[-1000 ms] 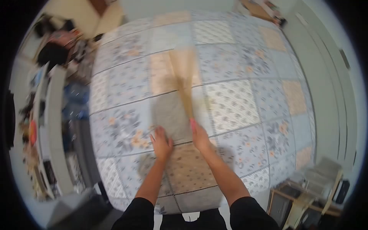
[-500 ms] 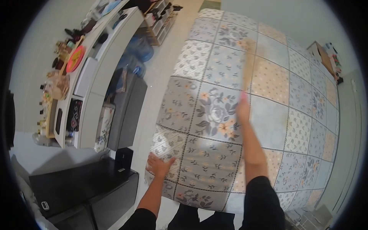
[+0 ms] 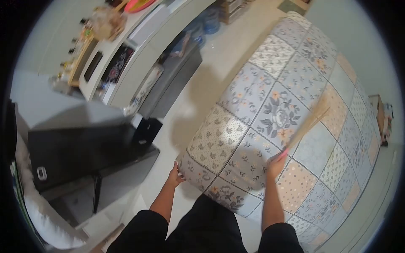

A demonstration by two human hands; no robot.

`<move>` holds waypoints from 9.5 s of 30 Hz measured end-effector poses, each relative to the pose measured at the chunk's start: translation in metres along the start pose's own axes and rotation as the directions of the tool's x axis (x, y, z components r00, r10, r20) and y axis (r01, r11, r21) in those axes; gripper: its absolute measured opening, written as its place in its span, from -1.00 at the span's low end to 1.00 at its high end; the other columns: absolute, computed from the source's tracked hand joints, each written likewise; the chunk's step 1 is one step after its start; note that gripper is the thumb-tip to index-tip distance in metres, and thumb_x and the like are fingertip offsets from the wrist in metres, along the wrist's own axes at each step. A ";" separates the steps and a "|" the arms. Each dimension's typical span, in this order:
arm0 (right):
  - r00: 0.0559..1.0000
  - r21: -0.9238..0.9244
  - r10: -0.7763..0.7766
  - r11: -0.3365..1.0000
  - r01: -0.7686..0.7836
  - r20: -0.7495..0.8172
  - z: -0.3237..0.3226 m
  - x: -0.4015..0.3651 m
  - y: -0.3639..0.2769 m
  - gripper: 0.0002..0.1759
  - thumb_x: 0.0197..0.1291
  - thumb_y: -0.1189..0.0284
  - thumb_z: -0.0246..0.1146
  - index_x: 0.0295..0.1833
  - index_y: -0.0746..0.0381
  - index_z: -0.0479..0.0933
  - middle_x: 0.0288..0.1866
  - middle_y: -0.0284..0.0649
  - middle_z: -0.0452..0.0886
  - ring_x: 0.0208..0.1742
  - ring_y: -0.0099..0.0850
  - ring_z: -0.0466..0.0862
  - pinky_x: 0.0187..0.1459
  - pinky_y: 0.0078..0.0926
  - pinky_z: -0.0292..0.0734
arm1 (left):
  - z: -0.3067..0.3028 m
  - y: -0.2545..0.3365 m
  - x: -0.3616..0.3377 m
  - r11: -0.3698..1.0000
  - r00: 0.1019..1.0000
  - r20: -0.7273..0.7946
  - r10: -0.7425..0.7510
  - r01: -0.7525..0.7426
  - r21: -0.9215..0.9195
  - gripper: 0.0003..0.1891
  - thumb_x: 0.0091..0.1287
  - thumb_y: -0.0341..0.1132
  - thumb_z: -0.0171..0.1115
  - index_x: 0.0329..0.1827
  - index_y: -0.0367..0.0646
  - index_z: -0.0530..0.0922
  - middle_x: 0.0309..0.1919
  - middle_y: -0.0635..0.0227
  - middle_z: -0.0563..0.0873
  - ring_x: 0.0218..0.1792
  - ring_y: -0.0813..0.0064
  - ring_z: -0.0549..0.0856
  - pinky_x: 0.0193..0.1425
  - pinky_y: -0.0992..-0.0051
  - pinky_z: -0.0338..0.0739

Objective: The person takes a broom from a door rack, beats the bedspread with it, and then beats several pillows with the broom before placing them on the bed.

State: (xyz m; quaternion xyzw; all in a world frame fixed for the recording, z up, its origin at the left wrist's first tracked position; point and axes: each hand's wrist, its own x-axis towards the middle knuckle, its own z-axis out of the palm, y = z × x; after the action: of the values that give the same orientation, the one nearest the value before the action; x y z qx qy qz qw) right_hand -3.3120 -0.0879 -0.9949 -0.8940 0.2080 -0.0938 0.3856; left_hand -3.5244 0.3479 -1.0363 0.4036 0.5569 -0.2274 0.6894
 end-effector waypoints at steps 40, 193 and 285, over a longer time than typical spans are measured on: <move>0.940 0.233 -0.112 0.972 0.036 0.323 0.177 -0.107 -0.307 -0.47 0.55 0.23 -0.20 0.44 0.30 0.28 0.38 0.11 0.42 0.43 -0.02 0.38 0.42 -0.25 0.24 | -0.160 0.324 -0.010 -0.401 0.862 0.503 0.057 -0.442 0.803 -0.50 0.33 0.05 0.16 0.03 -0.25 0.62 0.00 -0.07 0.70 0.04 -0.02 0.68 0.15 0.15 0.53; -0.346 0.706 0.892 -0.045 -0.707 -0.290 0.344 0.090 -0.353 -0.69 0.36 0.30 0.04 0.12 0.14 0.50 -0.07 0.01 0.62 -0.10 0.04 0.65 -0.06 -0.02 0.57 | 0.625 0.478 0.144 0.273 0.391 -0.352 -0.850 -0.245 -0.930 -0.83 0.29 -0.36 0.13 -0.13 -0.23 0.55 -0.33 0.10 0.72 -0.29 0.12 0.76 -0.24 0.24 0.68; 0.249 0.244 0.903 0.344 -0.907 -0.349 0.212 0.821 -0.191 -0.40 0.35 0.34 0.00 0.50 0.13 0.19 0.14 0.15 0.58 0.01 0.11 0.64 -0.02 0.00 0.54 | 0.977 0.895 0.287 -0.618 0.670 0.573 -0.473 -0.715 0.326 -0.49 0.34 -0.04 0.14 0.21 -0.22 0.57 -0.03 -0.03 0.72 0.04 0.06 0.70 0.17 0.24 0.53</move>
State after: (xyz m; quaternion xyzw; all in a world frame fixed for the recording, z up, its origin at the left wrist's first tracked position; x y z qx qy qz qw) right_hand -2.4495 -0.1969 -0.9951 -0.5684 0.7607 -0.0476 0.3099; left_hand -2.1912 0.1064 -0.9851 0.7572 -0.3704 -0.5325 0.0768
